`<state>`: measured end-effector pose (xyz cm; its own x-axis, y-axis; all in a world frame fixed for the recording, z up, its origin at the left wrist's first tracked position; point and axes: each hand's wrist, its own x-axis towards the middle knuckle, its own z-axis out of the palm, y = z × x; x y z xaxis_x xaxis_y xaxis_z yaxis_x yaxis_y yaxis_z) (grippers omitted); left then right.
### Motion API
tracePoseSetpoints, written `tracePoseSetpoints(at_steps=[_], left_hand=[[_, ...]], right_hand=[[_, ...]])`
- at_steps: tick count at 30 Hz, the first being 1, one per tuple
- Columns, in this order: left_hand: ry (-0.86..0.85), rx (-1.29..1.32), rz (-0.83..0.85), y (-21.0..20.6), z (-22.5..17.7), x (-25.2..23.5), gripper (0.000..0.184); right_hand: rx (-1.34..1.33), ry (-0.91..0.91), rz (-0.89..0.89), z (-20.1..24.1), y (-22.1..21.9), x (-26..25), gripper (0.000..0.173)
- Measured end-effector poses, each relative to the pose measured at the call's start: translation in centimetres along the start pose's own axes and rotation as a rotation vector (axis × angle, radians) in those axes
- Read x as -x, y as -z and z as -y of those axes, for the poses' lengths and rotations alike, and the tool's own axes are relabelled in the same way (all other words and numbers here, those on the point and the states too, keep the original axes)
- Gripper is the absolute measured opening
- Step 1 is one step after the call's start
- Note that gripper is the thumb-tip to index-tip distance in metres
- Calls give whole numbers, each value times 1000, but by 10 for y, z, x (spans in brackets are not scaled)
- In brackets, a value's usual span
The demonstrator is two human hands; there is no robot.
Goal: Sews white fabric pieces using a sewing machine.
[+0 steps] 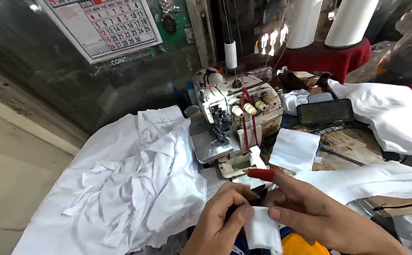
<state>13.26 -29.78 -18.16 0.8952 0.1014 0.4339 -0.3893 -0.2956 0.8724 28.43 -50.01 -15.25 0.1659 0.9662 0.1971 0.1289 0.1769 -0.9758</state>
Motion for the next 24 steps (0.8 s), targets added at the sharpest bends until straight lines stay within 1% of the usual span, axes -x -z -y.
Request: tracePoseSetpoints(at_steps=[1,2,3,4,5,6,7,8,9,10,13,15,18,21,22,24], left_hand=[[25,135,-30,-2,0,4,32],[66,295,-98,-7,-1,7,34],[108,447,-173,-13,-2,8,31],[140,544,-233,-19,-3,8,25],[154,573,-256,-22,-3,7,19],[159,560,-255,-22,0,7,17],[161,528,-237,-22,3,9,21],[161,514,-205,-20,7,11,26],[162,525,-181,-19,11,14,29],[166,562,-183,-19,14,16,31],[176,768,-290,-24,12,18,34],[178,843,-334,-25,12,19,36],[172,908,-284,-28,25,28,38],[106,1080,-290,-32,28,30,37],[96,1098,-288,-32,28,28,37],[125,1029,-287,-30,27,26,35]], right_hand=[[-31,21,25,-3,0,1,56],[-92,52,37,-10,-1,2,55],[-177,92,18,-20,-5,2,55],[-252,130,-42,-30,-10,1,54],[-307,168,-129,-39,-15,0,52],[-347,214,-228,-45,-20,-3,48],[-387,260,-305,-48,-22,-5,43],[-424,292,-345,-49,-23,-8,40],[-464,297,-340,-48,-24,-9,39],[-517,267,-299,-48,-25,-9,40],[-720,135,-150,-53,-28,-9,50],[-813,111,-132,-58,-29,-9,51],[-868,109,-75,-60,-24,-8,51],[-879,55,-99,-63,-27,-8,47],[-899,59,-121,-64,-30,-10,44],[-949,74,-191,-64,-34,-11,41]])
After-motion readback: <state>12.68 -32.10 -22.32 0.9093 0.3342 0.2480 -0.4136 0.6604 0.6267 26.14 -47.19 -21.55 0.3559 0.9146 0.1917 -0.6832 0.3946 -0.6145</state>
